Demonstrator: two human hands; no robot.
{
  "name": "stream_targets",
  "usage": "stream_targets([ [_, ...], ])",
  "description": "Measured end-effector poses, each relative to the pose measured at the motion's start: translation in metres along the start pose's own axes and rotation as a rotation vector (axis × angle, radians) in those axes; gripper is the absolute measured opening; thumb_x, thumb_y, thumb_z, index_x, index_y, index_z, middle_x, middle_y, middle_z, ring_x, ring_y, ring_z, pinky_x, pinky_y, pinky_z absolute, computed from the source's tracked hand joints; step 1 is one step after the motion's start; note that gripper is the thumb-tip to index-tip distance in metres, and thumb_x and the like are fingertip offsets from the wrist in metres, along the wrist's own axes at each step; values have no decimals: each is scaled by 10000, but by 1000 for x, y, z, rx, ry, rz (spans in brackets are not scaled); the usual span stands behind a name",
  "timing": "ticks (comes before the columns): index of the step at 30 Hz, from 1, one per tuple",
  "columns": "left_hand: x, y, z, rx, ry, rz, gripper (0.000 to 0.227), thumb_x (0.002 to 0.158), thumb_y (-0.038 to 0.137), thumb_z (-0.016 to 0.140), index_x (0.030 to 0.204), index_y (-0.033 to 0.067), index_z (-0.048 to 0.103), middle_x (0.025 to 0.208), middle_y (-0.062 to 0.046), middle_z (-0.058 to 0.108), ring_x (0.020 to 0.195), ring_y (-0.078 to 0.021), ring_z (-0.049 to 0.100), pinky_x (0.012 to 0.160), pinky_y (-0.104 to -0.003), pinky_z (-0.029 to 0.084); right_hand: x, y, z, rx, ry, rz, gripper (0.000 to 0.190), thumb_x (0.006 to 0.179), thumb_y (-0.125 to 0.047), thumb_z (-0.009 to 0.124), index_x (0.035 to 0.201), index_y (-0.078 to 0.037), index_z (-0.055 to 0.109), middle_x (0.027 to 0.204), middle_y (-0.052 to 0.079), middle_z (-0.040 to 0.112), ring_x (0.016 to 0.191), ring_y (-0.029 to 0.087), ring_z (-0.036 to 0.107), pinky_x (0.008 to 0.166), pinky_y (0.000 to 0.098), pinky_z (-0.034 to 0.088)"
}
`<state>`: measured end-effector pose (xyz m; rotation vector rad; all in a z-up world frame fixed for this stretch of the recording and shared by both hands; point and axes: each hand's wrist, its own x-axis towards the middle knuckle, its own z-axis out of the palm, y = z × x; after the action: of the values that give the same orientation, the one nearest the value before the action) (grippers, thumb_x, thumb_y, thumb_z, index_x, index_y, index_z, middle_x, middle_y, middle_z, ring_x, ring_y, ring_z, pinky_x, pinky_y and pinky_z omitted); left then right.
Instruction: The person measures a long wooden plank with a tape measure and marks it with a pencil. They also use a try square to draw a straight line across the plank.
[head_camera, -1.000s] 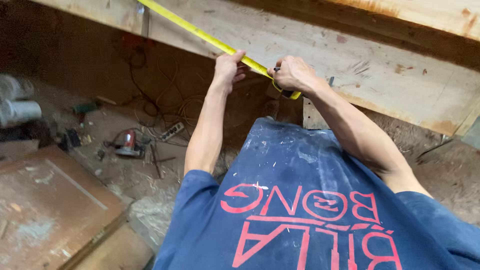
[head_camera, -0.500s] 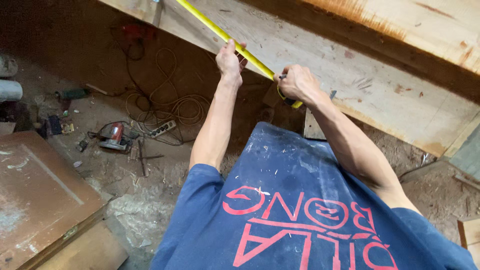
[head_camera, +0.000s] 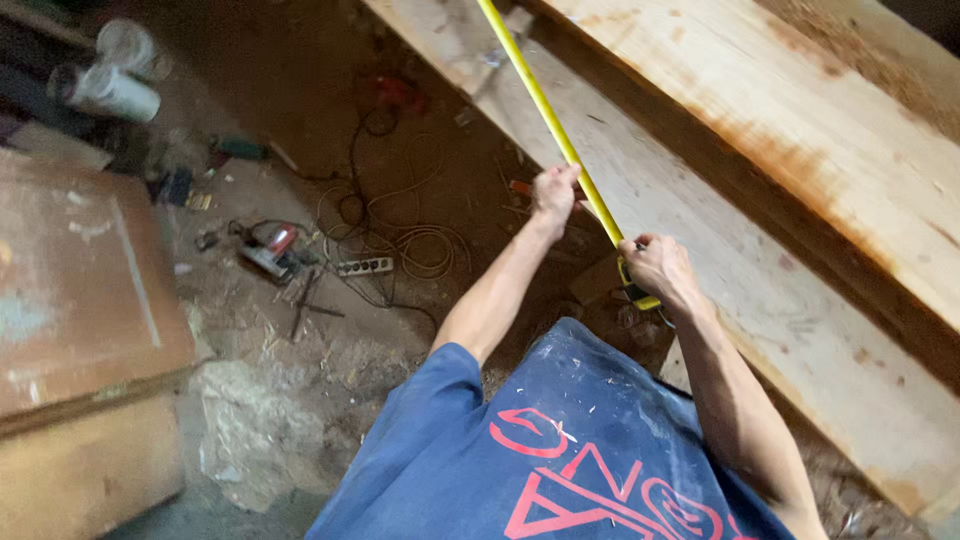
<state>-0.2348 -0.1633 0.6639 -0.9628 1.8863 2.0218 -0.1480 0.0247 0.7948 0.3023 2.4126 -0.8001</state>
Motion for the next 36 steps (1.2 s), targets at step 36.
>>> stream_targets([
  [36, -83, -29, -23, -63, 264, 174, 460, 1039, 409, 500, 1037, -23, 660, 795, -119, 769, 601, -184, 712, 598, -321, 588, -38, 39, 53, 149, -177, -186, 359, 916, -352, 657, 968, -19, 779, 691, 130, 700, 603, 207, 652, 600, 384, 517],
])
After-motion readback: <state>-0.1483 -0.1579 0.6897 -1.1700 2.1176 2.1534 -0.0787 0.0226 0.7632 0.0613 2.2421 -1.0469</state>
